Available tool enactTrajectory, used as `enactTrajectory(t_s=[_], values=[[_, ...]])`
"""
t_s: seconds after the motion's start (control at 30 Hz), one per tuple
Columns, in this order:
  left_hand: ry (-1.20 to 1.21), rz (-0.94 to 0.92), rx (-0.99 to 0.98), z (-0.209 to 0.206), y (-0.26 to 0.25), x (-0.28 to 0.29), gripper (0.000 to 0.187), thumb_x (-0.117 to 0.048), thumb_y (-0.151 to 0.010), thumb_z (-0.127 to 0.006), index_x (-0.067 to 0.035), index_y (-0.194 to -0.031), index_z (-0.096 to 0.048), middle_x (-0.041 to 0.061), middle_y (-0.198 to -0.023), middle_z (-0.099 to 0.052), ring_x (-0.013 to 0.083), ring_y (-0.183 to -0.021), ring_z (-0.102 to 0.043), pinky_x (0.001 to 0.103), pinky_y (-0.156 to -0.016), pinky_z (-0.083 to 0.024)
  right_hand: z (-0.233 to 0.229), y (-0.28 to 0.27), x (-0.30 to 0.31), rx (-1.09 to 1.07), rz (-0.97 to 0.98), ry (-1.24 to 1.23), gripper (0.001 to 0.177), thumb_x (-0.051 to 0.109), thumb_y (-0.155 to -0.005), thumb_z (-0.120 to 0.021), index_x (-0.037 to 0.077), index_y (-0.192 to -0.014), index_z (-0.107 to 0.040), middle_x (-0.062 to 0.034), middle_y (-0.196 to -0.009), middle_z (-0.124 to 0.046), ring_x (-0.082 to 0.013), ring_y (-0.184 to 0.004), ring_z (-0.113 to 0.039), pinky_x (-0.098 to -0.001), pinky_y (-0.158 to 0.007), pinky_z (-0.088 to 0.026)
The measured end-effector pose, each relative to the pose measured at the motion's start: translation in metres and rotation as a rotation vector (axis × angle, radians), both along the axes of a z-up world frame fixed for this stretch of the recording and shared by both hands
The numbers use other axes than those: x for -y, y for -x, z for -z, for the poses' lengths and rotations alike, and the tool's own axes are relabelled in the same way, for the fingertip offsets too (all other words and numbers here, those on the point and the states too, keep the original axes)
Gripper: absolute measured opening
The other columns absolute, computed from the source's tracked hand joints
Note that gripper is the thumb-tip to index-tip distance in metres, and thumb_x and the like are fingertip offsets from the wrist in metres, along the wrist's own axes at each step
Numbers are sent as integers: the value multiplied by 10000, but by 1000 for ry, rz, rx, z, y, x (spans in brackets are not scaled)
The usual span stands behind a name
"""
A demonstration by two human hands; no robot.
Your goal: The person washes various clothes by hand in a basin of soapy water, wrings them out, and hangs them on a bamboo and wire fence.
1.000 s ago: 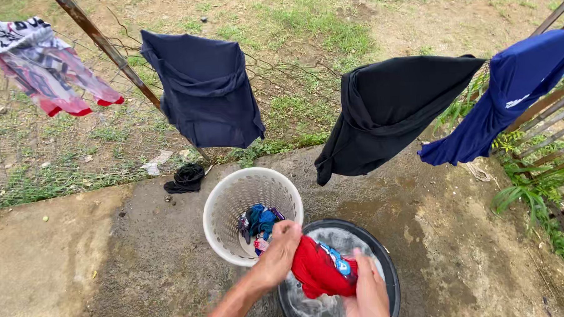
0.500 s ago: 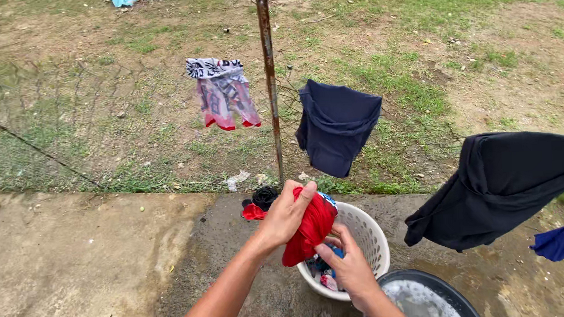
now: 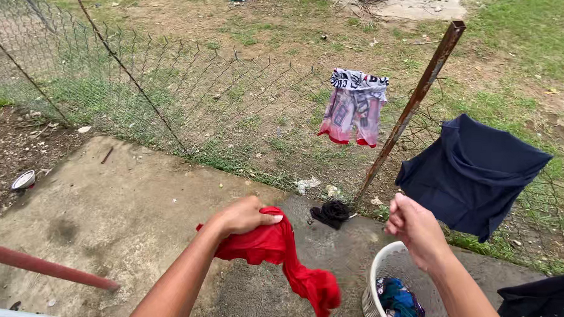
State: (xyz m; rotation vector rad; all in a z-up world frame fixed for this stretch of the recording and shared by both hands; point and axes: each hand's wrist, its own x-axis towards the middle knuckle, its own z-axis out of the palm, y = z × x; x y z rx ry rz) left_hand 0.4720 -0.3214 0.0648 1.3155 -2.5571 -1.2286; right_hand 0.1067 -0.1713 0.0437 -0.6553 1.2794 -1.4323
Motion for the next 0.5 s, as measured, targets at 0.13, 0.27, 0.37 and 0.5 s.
enactTrajectory(t_s=[0.13,0.27,0.37,0.5], values=[[-157,-275,-91,9,-13,21,656,-594,-990,-610,31,-835,-737,202,-801,-758,203,-679,-645,396,-627,-508,-26,-102,41,-359,-498,-165,303,309,-936,-612,112,-1166,-629,28,-967,-631,-115,-888,-634,-316,-797,-530],[-712,-442,-428,4,-36,36,570,-575,-979,-442,-87,-1088,-716,57,-978,-796,165,-783,-756,392,-651,-578,-15,-180,78,-776,-703,299,980,305,-727,-867,96,-1543,-367,-15,-1333,-526,-145,-976,-635,-272,-869,-483],[-831,-517,-634,14,-59,67,563,-492,-1033,-444,-16,-1234,-668,84,-1091,-795,164,-863,-804,390,-774,-663,25,-191,125,-799,-573,175,423,271,-917,-702,109,-1307,-683,-18,-1045,-705,-112,-862,-753,-256,-762,-579],[-607,-690,-539,50,-93,127,540,-484,-1041,-478,-8,-1133,-714,81,-1000,-797,169,-747,-736,383,-659,-584,64,-168,203,-647,-535,199,310,246,-1050,-637,92,-1294,-751,-117,-928,-722,-187,-811,-632,-296,-703,-539]])
